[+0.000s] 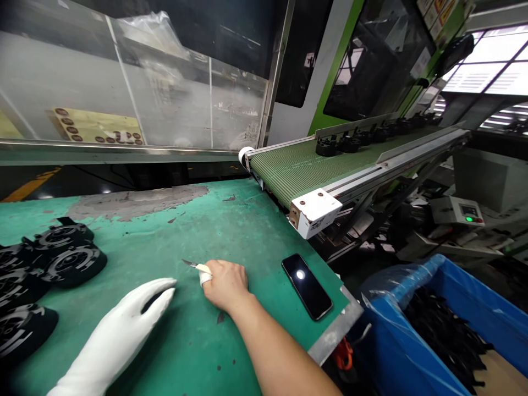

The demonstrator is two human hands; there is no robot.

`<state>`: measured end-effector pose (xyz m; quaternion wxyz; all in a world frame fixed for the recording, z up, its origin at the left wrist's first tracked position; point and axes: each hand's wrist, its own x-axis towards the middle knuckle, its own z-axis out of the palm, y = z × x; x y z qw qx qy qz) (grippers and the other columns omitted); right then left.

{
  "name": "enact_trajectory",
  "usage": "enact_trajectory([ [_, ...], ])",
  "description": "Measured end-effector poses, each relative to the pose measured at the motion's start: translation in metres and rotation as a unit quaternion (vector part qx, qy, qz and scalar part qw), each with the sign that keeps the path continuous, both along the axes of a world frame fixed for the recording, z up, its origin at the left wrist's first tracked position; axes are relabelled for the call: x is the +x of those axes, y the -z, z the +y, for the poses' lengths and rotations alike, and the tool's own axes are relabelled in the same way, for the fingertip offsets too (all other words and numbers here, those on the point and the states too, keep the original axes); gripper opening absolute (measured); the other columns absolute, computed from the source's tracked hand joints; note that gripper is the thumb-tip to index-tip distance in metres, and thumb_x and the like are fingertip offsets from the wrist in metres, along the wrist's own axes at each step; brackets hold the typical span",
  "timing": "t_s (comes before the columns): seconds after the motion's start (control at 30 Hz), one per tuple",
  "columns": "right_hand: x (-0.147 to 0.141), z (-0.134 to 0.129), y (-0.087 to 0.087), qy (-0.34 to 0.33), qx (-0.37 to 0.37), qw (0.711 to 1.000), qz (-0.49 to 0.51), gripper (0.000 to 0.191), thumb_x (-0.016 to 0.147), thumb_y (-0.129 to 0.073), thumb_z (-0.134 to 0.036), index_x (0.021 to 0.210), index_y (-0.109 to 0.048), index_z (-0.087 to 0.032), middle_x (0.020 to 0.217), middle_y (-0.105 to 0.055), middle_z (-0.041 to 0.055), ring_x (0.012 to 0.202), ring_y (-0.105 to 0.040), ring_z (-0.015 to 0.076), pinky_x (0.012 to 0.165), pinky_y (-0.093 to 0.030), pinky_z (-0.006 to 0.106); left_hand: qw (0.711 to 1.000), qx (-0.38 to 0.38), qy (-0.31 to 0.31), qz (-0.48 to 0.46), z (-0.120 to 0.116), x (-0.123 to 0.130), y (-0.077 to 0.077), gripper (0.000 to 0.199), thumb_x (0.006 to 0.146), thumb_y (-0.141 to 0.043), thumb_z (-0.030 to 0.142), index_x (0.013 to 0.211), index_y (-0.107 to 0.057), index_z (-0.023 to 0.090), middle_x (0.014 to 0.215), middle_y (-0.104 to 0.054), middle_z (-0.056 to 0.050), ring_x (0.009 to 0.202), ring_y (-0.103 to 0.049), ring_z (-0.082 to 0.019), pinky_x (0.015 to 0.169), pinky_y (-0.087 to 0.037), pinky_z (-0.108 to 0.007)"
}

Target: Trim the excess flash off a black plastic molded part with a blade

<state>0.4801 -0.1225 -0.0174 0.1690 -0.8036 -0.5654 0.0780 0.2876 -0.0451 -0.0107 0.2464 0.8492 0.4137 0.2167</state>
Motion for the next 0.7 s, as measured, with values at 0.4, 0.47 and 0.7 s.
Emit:
enact_trajectory([
  [0.4,-0.0001,0.0000,0.0020,0.002,0.005,1.000,-0.001,0.026,0.093,-0.046,-0.037,0.110,-0.065,-0.034,0.102,-0.073,-0.0011,0.088,-0.067,0.0221,0.069,-0.044,0.029,1.000,-0.015,-0.002,0.001,-0.0001,-0.0011,0.0004,0.043,0.089,-0.047,0.055,0.115,-0.067,0.026,0.125,-0.070,-0.002,0.117,-0.064,-0.027,0.111,-0.045,-0.042],
  [0.47,0.0000,0.0000,0.0022,0.002,0.006,1.000,-0.002,0.026,0.093,-0.045,-0.037,0.110,-0.065,-0.034,0.103,-0.073,-0.0015,0.088,-0.067,0.0223,0.069,-0.044,0.029,1.000,-0.012,-0.004,0.001,-0.0003,-0.0010,-0.0002,0.043,0.089,-0.047,0.055,0.114,-0.067,0.026,0.124,-0.070,-0.002,0.117,-0.064,-0.027,0.111,-0.045,-0.041],
  [0.7,0.0002,0.0001,0.0022,0.000,0.004,1.000,0.001,0.027,0.092,-0.046,-0.037,0.111,-0.065,-0.034,0.103,-0.073,-0.0014,0.088,-0.067,0.0221,0.070,-0.045,0.029,1.000,0.002,-0.005,-0.003,-0.0001,-0.0016,0.0001,0.042,0.089,-0.048,0.054,0.113,-0.068,0.026,0.123,-0.071,-0.003,0.116,-0.065,-0.027,0.109,-0.047,-0.040],
])
